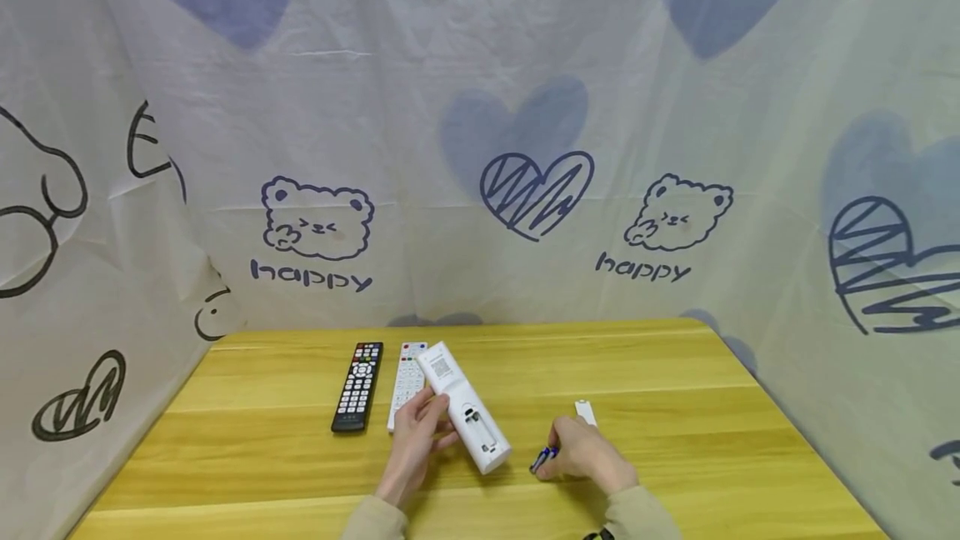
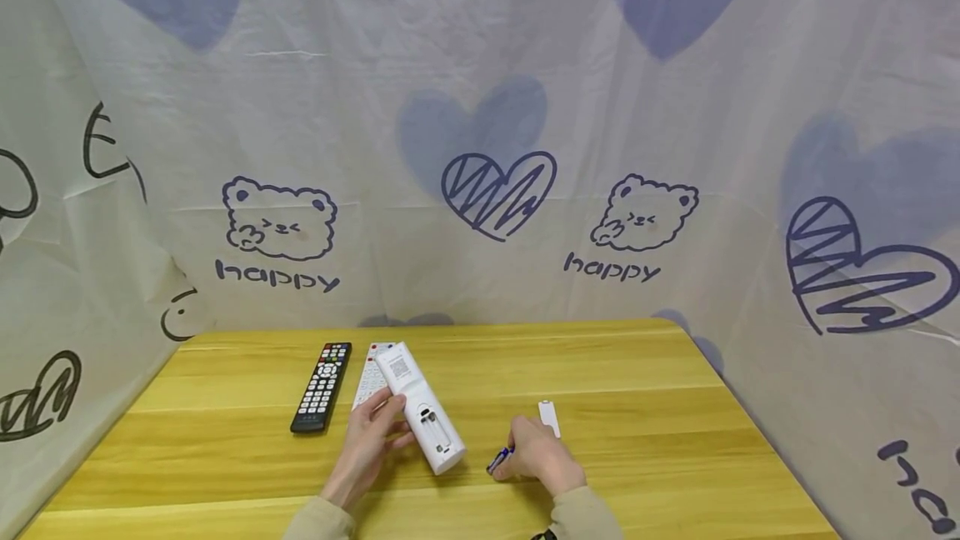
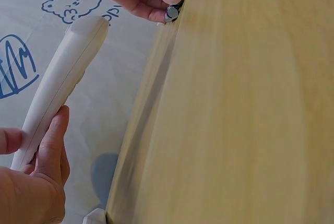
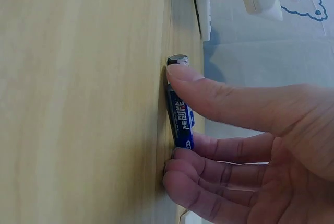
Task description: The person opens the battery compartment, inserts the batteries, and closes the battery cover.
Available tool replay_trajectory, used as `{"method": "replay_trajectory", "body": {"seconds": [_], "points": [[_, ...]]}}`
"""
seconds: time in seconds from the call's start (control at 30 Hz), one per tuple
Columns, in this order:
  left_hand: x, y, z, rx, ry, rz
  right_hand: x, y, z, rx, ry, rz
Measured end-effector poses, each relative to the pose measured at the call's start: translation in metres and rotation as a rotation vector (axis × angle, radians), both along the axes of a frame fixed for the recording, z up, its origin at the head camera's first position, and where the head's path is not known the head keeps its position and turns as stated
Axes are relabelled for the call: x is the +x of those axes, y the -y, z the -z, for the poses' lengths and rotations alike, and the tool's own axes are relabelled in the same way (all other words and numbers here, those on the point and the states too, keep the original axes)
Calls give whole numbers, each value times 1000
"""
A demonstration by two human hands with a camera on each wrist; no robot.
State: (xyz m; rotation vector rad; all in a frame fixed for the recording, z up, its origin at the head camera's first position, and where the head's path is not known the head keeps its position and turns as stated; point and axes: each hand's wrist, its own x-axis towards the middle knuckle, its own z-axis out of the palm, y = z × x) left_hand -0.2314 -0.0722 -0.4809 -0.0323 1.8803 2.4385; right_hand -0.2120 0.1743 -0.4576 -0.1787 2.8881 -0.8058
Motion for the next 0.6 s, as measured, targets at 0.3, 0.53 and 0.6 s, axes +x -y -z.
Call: {"method": "replay_trajectory", "body": {"seconds": [0.3, 0.53, 0.6], "points": [[2, 0, 0, 8, 1, 3, -3, -3, 5, -44, -5, -4], [1, 1, 1, 20, 4, -6, -4, -6, 6, -142, 33, -20], [1, 0, 1, 24, 4, -7, -4, -7, 7, -162, 22, -28]]}}
